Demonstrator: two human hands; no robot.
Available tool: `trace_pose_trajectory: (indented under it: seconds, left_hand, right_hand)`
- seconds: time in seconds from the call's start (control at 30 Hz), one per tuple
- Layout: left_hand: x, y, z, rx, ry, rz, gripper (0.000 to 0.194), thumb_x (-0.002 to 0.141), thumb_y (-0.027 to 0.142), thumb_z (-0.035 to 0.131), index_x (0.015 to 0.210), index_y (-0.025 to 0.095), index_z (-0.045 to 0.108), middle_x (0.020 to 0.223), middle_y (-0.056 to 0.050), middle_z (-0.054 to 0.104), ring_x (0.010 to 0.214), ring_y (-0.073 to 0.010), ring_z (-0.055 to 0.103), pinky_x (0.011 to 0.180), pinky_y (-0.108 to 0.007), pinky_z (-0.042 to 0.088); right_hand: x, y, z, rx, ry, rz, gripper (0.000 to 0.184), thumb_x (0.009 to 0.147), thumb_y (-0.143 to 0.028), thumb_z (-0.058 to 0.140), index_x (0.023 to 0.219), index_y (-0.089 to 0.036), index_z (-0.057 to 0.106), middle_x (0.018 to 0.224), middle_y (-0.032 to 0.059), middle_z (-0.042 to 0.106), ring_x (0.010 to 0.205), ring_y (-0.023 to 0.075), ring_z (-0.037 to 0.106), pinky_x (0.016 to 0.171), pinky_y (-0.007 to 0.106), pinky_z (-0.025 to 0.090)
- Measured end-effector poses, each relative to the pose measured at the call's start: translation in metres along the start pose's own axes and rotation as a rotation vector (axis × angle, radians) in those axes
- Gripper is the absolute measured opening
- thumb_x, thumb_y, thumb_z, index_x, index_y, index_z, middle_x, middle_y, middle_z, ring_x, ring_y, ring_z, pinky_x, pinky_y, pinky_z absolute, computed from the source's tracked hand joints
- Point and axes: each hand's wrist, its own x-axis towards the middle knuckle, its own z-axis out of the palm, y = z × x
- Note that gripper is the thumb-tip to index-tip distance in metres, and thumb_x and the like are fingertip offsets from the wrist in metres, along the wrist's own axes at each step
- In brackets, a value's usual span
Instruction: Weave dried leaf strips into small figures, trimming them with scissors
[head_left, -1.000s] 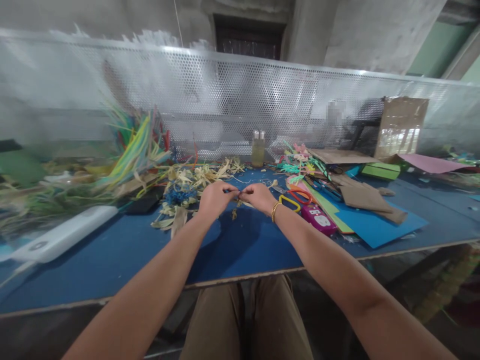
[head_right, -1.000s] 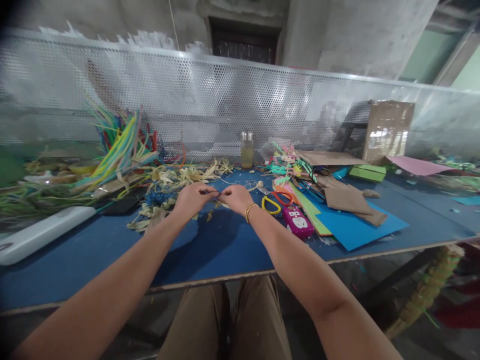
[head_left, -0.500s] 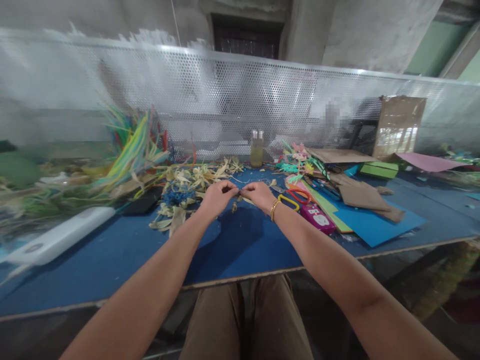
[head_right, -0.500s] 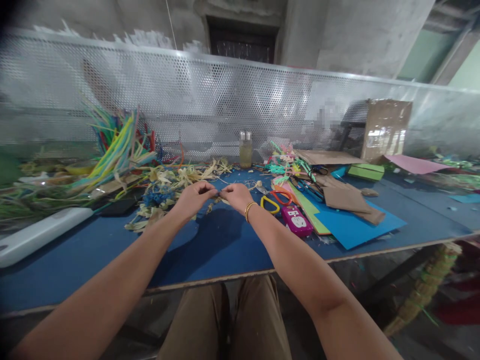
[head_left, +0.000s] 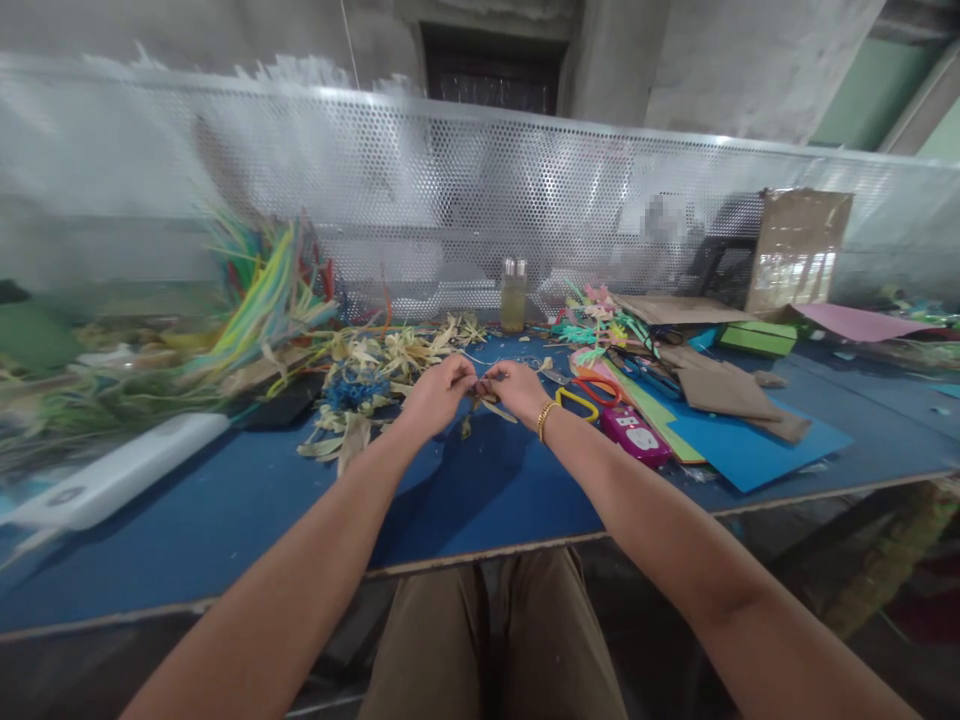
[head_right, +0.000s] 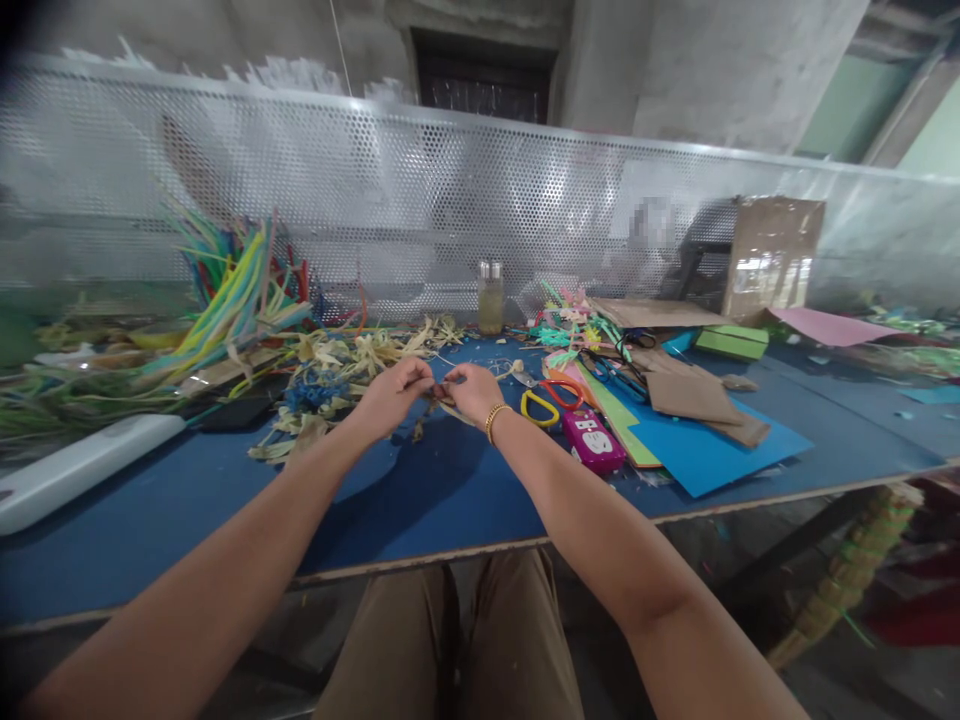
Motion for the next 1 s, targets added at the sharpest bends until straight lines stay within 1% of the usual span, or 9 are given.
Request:
trace_pose_trajectory:
  seconds: [0.07,0.2,0.33,0.5,0.67,0.77,0.87,0.93,1.0]
  left_hand:
    - [-0.001,0.000,0.000,0.094,-0.018,0.005,0.006,0.080,0.024,0.047,0.080,0.021,0.052,0.072,0.000,0.063,0.070,-0.0160,0.059,0.069,-0.028,0.042]
    - [-0.003,0.001,0.000,0.287,-0.011,-0.007,0.008,0.079,0.024,0.049,0.077,0.020,0.056,0.074,-0.003,0.065,0.072,-0.0181,0.060,0.066,-0.028,0.041]
    - [-0.005,0.001,0.001,0.353,-0.011,-0.044,0.010,0.076,0.019,0.049,0.078,0.020,0.059,0.077,-0.005,0.068,0.073,-0.0183,0.060,0.065,-0.027,0.040]
    - [-0.005,-0.002,0.005,0.281,-0.042,-0.125,0.012,0.074,0.023,0.051,0.073,0.020,0.063,0.074,-0.004,0.069,0.069,-0.0177,0.060,0.060,-0.026,0.040]
    - [-0.003,-0.006,0.007,0.168,-0.088,-0.153,0.017,0.072,0.030,0.054,0.070,0.021,0.067,0.071,-0.002,0.069,0.068,-0.0179,0.061,0.060,-0.026,0.042]
    - [-0.002,-0.011,0.008,0.032,-0.119,-0.205,0.015,0.066,0.031,0.060,0.071,0.020,0.068,0.070,-0.001,0.069,0.068,-0.0181,0.062,0.061,-0.026,0.044]
    - [-0.002,-0.015,0.009,-0.029,-0.127,-0.251,0.017,0.064,0.034,0.062,0.069,0.019,0.069,0.065,-0.001,0.068,0.064,-0.0174,0.061,0.061,-0.026,0.044]
    - [-0.002,-0.017,0.010,-0.041,-0.125,-0.262,0.019,0.066,0.035,0.061,0.066,0.018,0.068,0.063,-0.002,0.067,0.062,-0.0168,0.061,0.060,-0.026,0.044]
    - [-0.002,-0.019,0.011,-0.067,-0.106,-0.264,0.020,0.068,0.035,0.059,0.064,0.017,0.068,0.064,-0.003,0.068,0.061,-0.0164,0.060,0.061,-0.027,0.044]
  right_hand:
    - [0.000,0.000,0.001,-0.033,-0.005,0.004,0.013,0.071,-0.026,0.058,0.077,-0.017,0.065,0.073,0.0020,0.067,0.066,0.0119,0.059,0.060,0.020,0.042]
    - [0.000,-0.001,0.002,-0.108,-0.022,-0.019,0.015,0.076,-0.029,0.056,0.075,-0.017,0.065,0.073,0.0033,0.067,0.068,0.0128,0.060,0.063,0.022,0.042]
    - [-0.004,-0.008,-0.003,-0.195,-0.060,-0.070,0.017,0.079,-0.029,0.055,0.073,-0.018,0.066,0.075,0.0039,0.068,0.070,0.0130,0.060,0.066,0.023,0.042]
    - [-0.008,-0.018,-0.010,-0.282,-0.070,-0.122,0.013,0.073,-0.030,0.062,0.074,-0.019,0.069,0.077,0.0025,0.069,0.071,0.0136,0.059,0.065,0.023,0.041]
    - [-0.005,-0.013,-0.008,-0.171,-0.068,-0.131,0.013,0.073,-0.028,0.062,0.076,-0.019,0.069,0.075,0.0011,0.069,0.070,0.0116,0.059,0.066,0.022,0.042]
    - [-0.002,-0.009,-0.005,-0.133,-0.062,-0.132,0.012,0.072,-0.028,0.064,0.076,-0.018,0.069,0.075,0.0011,0.069,0.070,0.0116,0.060,0.066,0.021,0.042]
    - [-0.001,-0.009,-0.006,-0.103,-0.082,-0.150,0.012,0.072,-0.028,0.064,0.076,-0.017,0.069,0.073,0.0016,0.069,0.069,0.0117,0.060,0.066,0.022,0.043]
    - [-0.001,-0.010,-0.008,-0.083,-0.091,-0.193,0.012,0.074,-0.024,0.062,0.080,-0.017,0.069,0.076,0.0019,0.069,0.071,0.0114,0.061,0.068,0.022,0.044]
    - [-0.001,-0.011,-0.011,-0.093,-0.095,-0.240,0.016,0.074,-0.017,0.059,0.087,-0.017,0.069,0.084,0.0020,0.070,0.076,0.0109,0.061,0.072,0.021,0.044]
